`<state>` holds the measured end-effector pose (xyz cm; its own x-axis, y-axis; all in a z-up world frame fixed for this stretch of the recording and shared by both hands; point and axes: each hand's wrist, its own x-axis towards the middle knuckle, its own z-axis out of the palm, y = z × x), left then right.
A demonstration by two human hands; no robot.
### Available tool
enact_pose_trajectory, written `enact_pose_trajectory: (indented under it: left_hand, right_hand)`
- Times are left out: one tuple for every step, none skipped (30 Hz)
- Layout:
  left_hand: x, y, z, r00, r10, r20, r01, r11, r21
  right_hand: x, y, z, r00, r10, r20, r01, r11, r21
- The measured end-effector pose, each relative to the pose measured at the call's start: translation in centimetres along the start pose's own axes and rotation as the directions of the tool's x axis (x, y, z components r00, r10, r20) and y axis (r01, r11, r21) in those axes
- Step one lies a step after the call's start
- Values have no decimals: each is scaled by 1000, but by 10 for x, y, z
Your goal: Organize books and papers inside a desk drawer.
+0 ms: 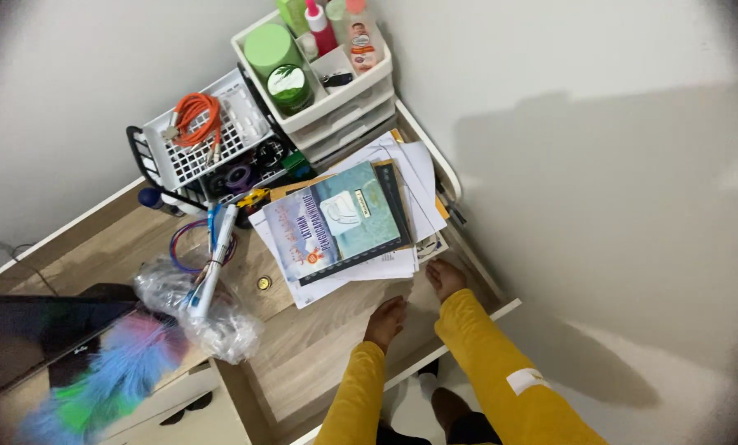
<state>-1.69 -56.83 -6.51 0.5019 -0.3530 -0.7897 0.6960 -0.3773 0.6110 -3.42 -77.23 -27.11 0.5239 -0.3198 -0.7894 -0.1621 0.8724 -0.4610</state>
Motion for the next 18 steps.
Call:
enact_pose_trajectory:
  left_hand:
    - [-2,4,4,1000,-24,-6,24,999,-23]
    - [-5,6,6,999,-49,-16,48,998,-48]
    - [-9,10,9,999,-48,-18,47,998,-48]
    - [-14,14,11,999,-36,-8,35,997,-66]
    - [-19,18,12,1000,-23,3,23,996,-84]
    - [-17,17,11,1000,-19,-5,18,996,-88]
    - [-16,16,9,1000,-2,9,3,994,-112]
    - [-15,17,7,1000,16,24,-12,990,-139]
    - [-13,19,4,1000,20,16,-17,989,-146]
    - [-14,19,1,999,42,21,-39,986,-164]
    - [-15,20,-3,998,65,24,-60,982,-181]
    - [-17,18,-5,998,65,18,-61,980,-190]
    - [-20,17,-7,997,80,-8,-79,976,-205]
    - [-18,22,-9,994,106,-37,-111,969,-222]
    - [-23,23,-10,992,119,-47,-126,964,-235]
    - [-29,23,-12,985,152,-87,-165,971,-173]
    - [-35,23,-14,975,185,-126,-199,974,-109]
    - [-47,26,-18,970,198,-141,-215,969,-121]
  right_hand:
    - [-52,-26,30,999,8,-35,-8,1000,11]
    - [-104,-61,55,998,21,-67,-20,1000,21]
    - [-101,-64,56,998,22,-65,-21,1000,21]
    - [-98,-66,58,995,57,-77,-56,998,8]
    - [-96,-67,60,992,91,-89,-92,996,-5]
    - [-77,-60,53,992,93,-81,-94,996,-10]
    - [-59,-52,46,998,61,29,-61,998,31]
    - [-40,-45,41,991,22,136,-32,997,75]
    - [-24,-42,38,989,25,143,-35,997,68]
    - [-10,-36,34,989,46,141,-54,997,53]
    - [3,-30,30,988,67,139,-73,997,38]
    - [12,-24,19,987,73,142,-78,997,28]
    - [20,-18,8,972,28,233,-24,999,-21]
    - [33,-20,4,943,-19,333,43,997,-67]
    - [19,-27,3,937,-17,348,48,996,-80]
    - [5,-33,3,884,-195,425,355,872,-337]
    - [-9,-40,3,771,-321,550,615,598,-514]
    - [-52,-54,24,760,-314,569,626,589,-511]
